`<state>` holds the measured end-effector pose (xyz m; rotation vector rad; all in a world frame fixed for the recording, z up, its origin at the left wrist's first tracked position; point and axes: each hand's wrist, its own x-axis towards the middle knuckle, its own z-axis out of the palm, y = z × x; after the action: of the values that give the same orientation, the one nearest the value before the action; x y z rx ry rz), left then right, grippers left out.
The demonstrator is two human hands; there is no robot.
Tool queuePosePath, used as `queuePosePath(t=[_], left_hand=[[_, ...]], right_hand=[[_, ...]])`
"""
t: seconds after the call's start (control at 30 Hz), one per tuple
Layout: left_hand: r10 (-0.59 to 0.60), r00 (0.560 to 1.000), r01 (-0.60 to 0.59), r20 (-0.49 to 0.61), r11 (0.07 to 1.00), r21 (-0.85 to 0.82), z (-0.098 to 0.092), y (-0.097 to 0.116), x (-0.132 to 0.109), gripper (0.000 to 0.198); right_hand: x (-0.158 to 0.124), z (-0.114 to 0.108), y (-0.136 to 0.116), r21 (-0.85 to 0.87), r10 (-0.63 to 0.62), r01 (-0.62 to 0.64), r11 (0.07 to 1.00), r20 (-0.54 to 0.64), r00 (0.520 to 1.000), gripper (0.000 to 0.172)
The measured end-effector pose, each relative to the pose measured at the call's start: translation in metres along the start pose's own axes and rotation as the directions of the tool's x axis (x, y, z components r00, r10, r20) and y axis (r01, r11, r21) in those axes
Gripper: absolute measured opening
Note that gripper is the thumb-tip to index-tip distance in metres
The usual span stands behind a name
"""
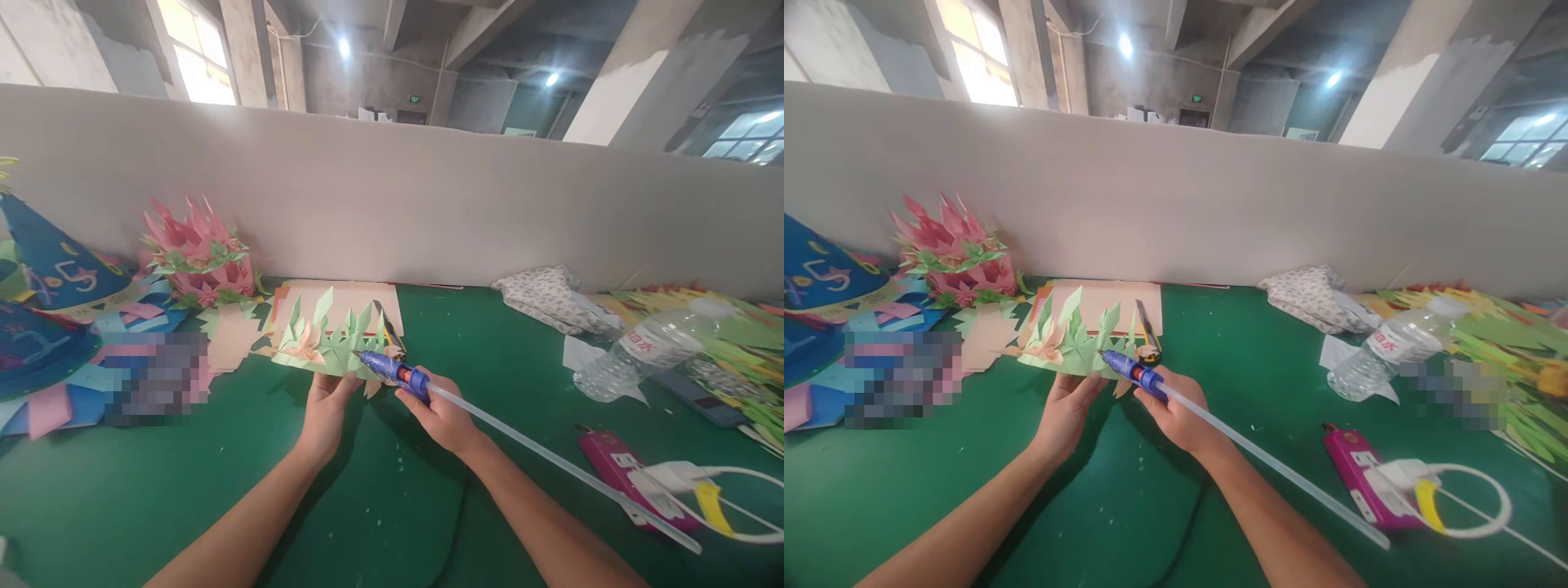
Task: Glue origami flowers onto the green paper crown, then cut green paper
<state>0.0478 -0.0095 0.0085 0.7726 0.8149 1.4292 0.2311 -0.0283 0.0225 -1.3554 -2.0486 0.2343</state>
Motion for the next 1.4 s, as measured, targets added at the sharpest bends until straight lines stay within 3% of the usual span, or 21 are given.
queuePosePath(t=[0.43, 0.6, 0.77, 0.9, 1.07, 1.27, 1.4], left_hand=[[0.03, 1.0, -0.03, -0.003, 1.0, -0.003, -0.002, 0.004, 0.0, 0.048], [0.035, 0.999, -0.035, -0.009, 0.999, -0.012, -0.002, 0.005, 0.0, 0.049], [0.031, 1.0, -0.031, -0.005, 0.999, -0.025, -0.001, 0.005, 0.0, 0.044], [0.016, 1.0, -0.016, -0.015, 0.999, -0.045, -0.001, 0.006, 0.001, 0.045], [0.019, 1.0, -0.02, -0.013, 0.997, -0.072, 0.0, 0.006, 0.001, 0.046], [0.01, 0.999, -0.013, -0.054, 0.999, -0.046, 0.0, 0.007, 0.001, 0.047], [0.021, 0.998, -0.023, -0.053, 0.999, -0.043, -0.002, 0.007, 0.002, 0.046]], right_hand=[[0.001, -0.009, -0.009, -0.078, -0.018, 0.023, 0.997, 0.063, 0.998, 0.023], [0.002, -0.009, -0.005, -0.073, -0.02, 0.021, 0.997, 0.01, 1.0, 0.024], [0.003, -0.01, -0.007, -0.081, -0.043, 0.05, 0.995, 0.084, 0.996, 0.025], [0.004, -0.008, -0.005, -0.117, -0.032, 0.041, 0.992, 0.079, 0.996, 0.023], [0.004, -0.005, 0.004, -0.206, -0.121, 0.138, 0.969, 0.095, 0.988, 0.011], [0.004, -0.007, 0.01, -0.186, -0.249, 0.275, 0.943, 0.149, 0.957, 0.018], [0.004, -0.01, 0.007, -0.149, -0.156, 0.179, 0.973, 0.154, 0.976, 0.018]])
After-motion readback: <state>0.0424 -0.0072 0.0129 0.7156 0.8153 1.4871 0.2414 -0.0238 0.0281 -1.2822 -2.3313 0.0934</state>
